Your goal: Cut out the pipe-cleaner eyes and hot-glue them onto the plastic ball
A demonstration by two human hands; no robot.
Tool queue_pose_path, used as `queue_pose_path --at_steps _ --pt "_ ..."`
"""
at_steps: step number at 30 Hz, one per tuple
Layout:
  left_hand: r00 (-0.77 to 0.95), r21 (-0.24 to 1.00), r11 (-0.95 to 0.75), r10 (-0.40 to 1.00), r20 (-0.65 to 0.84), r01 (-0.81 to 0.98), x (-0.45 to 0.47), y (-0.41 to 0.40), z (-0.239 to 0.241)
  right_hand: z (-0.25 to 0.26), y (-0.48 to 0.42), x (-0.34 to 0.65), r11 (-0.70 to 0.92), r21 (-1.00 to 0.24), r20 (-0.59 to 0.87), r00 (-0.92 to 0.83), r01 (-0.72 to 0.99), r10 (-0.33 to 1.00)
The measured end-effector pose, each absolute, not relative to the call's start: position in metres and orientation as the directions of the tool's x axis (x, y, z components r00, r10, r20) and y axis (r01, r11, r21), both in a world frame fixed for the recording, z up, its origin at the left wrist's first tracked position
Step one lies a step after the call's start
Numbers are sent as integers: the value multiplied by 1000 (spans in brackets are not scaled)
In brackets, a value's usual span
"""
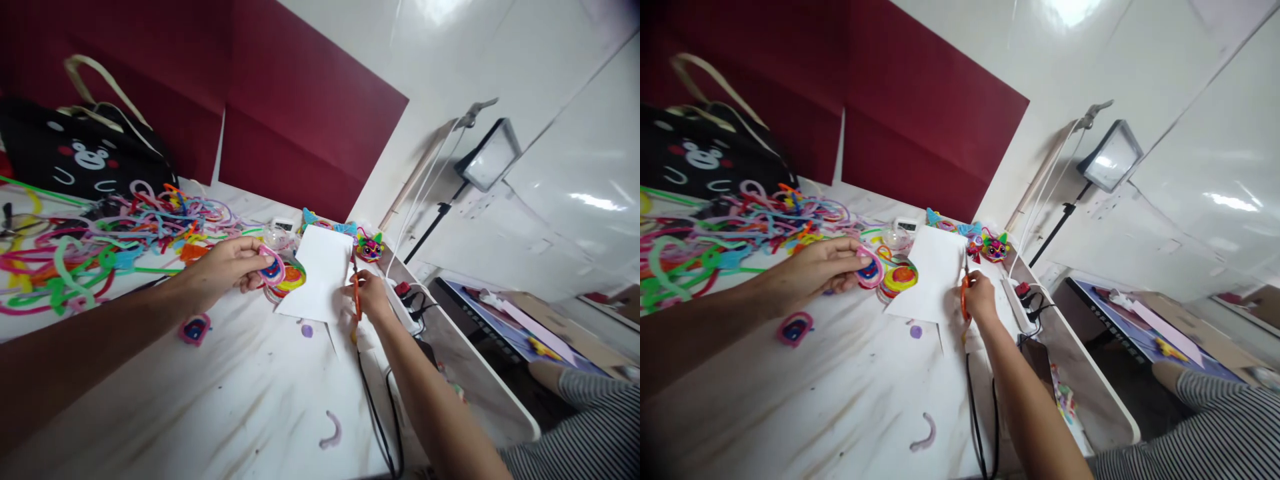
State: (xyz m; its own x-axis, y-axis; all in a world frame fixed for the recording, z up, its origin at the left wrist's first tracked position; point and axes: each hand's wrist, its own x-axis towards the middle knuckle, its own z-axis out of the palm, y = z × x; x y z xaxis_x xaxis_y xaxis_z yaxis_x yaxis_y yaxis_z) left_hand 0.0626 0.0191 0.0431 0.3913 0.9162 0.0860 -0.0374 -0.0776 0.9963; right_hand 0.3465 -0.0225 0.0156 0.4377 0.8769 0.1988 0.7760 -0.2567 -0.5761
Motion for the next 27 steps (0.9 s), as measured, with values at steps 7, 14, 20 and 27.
queue_pose_path --at_steps 7,14,20,27 --pt "364 1000 17 931 -24 20 43 23 12 34 -59 338 -216 -429 244 343 877 907" --pt "367 993 110 926 -86 -44 33 29 -6 11 -87 279 -86 -294 -69 69 952 995" --pt "405 982 174 905 -129 -76 38 24 -14 -5 -83 252 -44 -193 -135 18 980 991" --pt "461 969 235 871 -172 -81 43 18 -23 4 -93 240 10 -167 -89 -25 986 996"
